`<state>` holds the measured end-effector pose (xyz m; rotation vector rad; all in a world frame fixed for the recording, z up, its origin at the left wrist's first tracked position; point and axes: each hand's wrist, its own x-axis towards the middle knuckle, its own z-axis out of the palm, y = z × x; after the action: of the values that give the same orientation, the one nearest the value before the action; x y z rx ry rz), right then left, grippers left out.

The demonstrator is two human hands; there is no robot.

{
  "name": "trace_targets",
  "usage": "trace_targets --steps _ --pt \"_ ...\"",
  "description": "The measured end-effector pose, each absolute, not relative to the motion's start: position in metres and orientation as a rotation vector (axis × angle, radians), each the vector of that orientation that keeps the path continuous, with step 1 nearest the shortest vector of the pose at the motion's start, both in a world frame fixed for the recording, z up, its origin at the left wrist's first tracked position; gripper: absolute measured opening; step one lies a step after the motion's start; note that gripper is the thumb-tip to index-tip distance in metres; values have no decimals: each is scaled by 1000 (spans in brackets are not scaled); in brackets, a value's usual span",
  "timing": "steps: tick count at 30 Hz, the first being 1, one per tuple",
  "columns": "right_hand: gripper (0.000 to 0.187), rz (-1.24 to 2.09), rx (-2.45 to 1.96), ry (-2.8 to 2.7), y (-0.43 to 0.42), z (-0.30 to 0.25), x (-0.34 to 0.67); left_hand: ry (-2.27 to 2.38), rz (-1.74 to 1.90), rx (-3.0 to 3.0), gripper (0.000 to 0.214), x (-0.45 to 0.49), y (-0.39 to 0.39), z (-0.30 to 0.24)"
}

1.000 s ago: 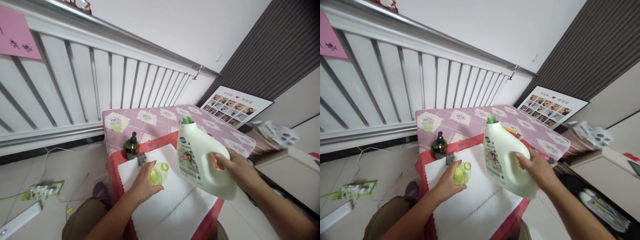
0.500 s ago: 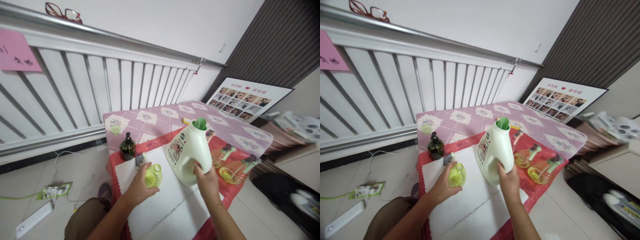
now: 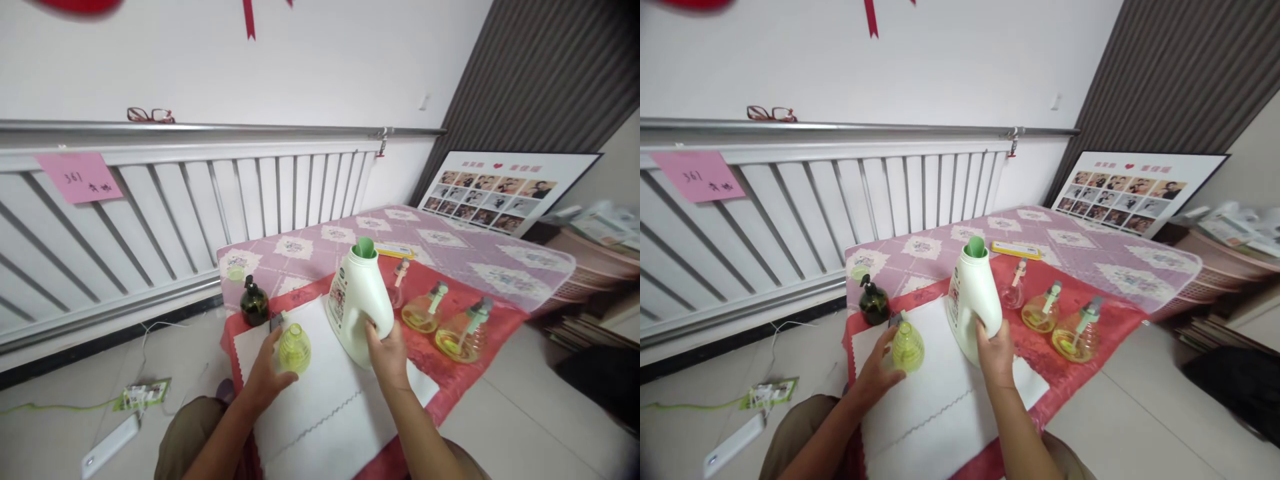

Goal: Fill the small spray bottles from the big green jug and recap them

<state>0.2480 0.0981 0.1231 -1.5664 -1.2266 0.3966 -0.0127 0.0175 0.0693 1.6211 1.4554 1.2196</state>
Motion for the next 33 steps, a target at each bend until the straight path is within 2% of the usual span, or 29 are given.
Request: trace_targets --steps 3,4,11,14,19,22,33 --pt "33 404 -1568 -1240 96 125 248 1777 1170 1545 49 -26 21 73" --pt "32 407 -1568 -1246 96 126 248 1869 1132 1516 42 -31 25 75" --pt "33 410 -1584 -1259 95 129 248 2150 801 1509 26 -40 71 97" --pt "35 413 -1588 -1265 95 128 248 2229 623 1492 27 -35 82 101" --pt "35 416 -1586 -1281 96 126 249 2289 401 1449 40 -28 91 103" --pt "35 410 -1581 -1290 97 125 250 2293 323 1413 37 -26 94 103" --pt "34 391 -1575 -1314 100 123 250 2239 437 1281 34 -26 92 100"
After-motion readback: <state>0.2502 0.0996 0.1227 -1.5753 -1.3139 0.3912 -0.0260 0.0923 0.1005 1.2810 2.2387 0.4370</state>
